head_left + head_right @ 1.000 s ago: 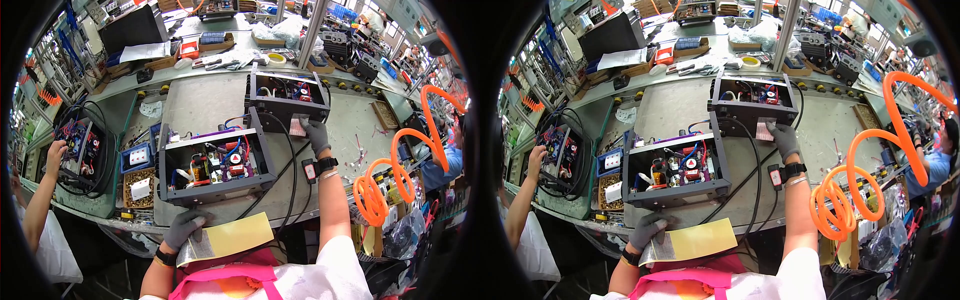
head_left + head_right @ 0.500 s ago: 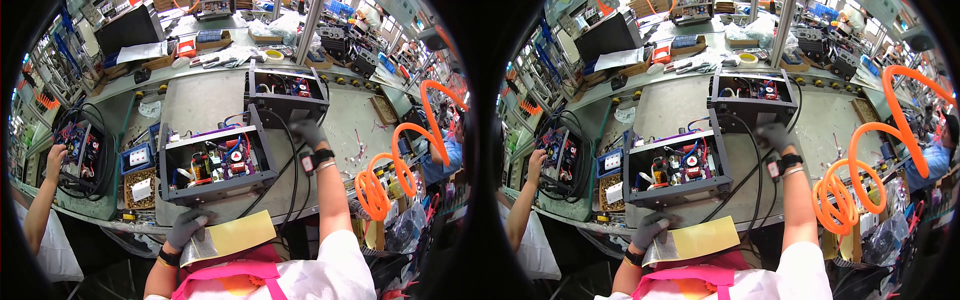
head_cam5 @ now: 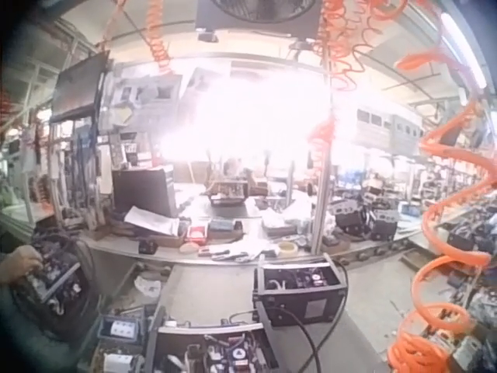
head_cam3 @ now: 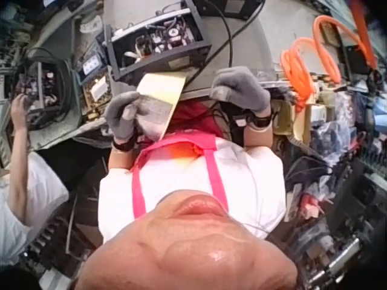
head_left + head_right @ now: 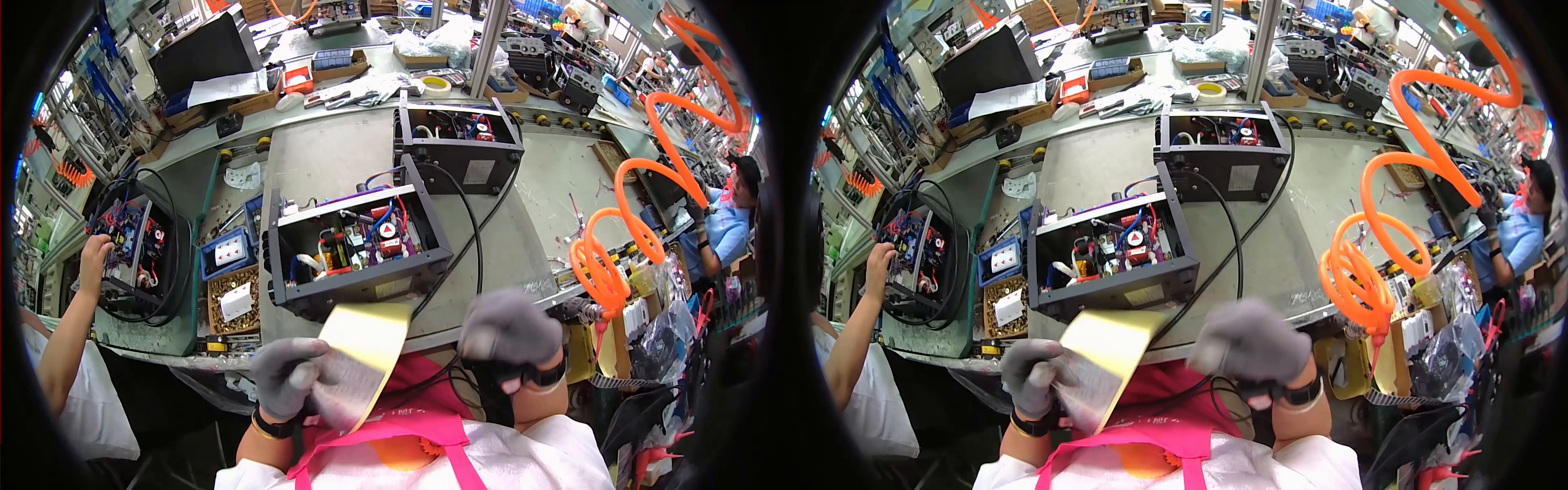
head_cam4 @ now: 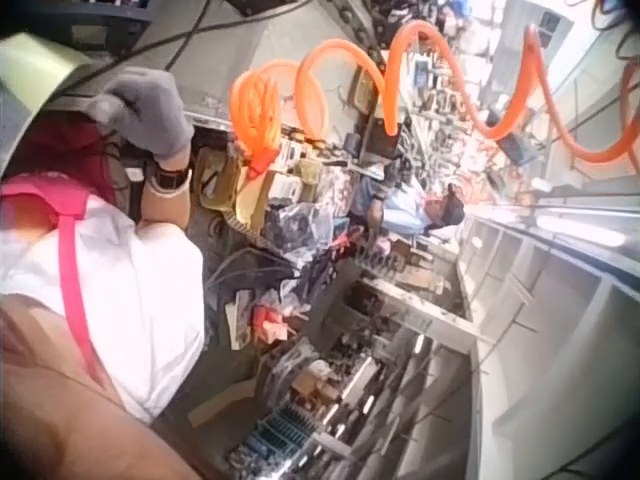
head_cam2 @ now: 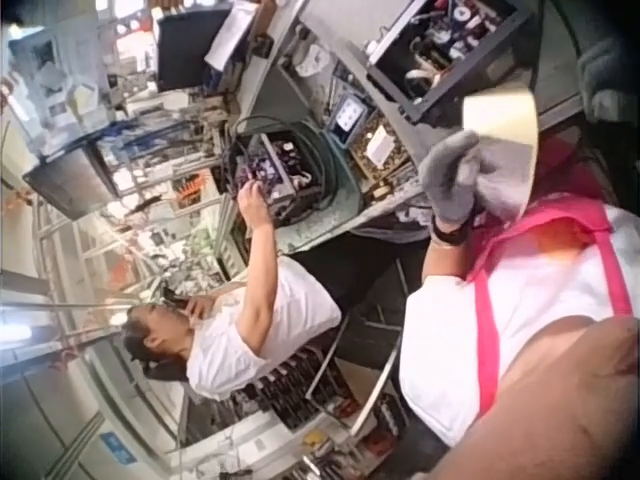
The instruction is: Assembling components and checking internal wiring of industrial welding machines on a production line.
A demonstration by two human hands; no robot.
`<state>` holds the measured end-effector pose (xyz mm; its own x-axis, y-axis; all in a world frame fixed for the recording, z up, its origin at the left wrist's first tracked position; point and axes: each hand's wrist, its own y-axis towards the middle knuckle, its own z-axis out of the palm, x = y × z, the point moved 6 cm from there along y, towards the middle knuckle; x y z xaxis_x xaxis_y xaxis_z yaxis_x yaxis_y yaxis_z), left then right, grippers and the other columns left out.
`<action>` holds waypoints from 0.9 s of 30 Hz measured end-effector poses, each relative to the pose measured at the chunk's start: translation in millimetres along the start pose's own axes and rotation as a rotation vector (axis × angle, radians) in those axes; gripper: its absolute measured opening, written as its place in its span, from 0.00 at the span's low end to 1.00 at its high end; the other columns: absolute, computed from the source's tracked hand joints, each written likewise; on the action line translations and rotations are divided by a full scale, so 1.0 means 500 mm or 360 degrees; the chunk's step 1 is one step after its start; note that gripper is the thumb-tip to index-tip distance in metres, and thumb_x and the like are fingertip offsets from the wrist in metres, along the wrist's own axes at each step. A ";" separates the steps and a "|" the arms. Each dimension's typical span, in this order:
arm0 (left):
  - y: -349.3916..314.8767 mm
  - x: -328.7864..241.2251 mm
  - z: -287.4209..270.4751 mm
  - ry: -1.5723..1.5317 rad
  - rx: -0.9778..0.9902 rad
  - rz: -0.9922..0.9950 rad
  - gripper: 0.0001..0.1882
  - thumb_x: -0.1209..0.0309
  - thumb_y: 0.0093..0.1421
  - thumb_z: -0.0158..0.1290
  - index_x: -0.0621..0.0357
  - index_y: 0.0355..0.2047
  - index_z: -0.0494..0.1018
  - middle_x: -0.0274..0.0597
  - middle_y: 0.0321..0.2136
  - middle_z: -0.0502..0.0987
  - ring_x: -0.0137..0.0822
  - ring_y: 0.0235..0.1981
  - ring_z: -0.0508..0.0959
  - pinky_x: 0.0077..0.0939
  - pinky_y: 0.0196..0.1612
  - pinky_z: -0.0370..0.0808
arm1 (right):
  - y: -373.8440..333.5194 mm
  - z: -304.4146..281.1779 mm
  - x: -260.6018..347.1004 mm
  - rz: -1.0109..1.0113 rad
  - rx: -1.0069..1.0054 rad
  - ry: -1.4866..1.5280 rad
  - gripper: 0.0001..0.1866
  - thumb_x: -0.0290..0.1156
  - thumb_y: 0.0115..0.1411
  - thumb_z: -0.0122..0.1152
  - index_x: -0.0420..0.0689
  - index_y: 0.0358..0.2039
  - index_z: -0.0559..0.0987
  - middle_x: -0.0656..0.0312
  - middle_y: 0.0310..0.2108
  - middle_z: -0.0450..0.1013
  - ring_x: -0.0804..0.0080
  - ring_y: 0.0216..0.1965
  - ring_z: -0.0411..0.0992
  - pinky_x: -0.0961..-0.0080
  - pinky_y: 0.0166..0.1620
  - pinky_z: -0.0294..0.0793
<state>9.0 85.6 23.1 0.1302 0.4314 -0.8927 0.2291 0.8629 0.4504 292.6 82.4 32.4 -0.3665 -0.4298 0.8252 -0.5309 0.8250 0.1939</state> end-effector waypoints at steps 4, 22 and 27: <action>0.001 -0.065 0.076 0.0752 0.0388 0.0689 0.19 0.62 0.57 0.57 0.62 0.44 0.72 0.44 0.28 0.81 0.40 0.23 0.80 0.28 0.26 0.76 | 0.025 0.097 0.087 -0.0275 -0.0049 0.0022 0.22 0.38 0.59 0.61 0.38 0.49 0.71 0.50 0.35 0.74 0.52 0.37 0.74 0.68 0.40 0.73; -0.043 0.044 0.121 0.0523 0.0275 0.0296 0.21 0.84 0.52 0.51 0.63 0.48 0.69 0.50 0.40 0.75 0.34 0.30 0.79 0.26 0.36 0.76 | -0.690 -0.565 0.186 0.0202 -0.2890 -0.1618 0.18 0.28 0.58 0.58 0.38 0.48 0.72 0.57 0.40 0.74 0.71 0.40 0.70 0.73 0.44 0.70; -0.059 0.079 0.097 0.0569 0.0186 0.0060 0.20 0.83 0.53 0.51 0.64 0.48 0.69 0.49 0.39 0.76 0.33 0.31 0.79 0.24 0.36 0.76 | -1.200 -0.553 -0.015 0.1089 -0.2778 -0.1357 0.24 0.22 0.54 0.54 0.41 0.53 0.70 0.52 0.45 0.74 0.66 0.46 0.72 0.72 0.50 0.69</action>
<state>54.3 64.3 -24.9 -0.1997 0.5447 -0.8145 0.3419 0.8177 0.4631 825.1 -308.0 56.5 -0.6072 0.4332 0.6661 0.7604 0.0737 0.6452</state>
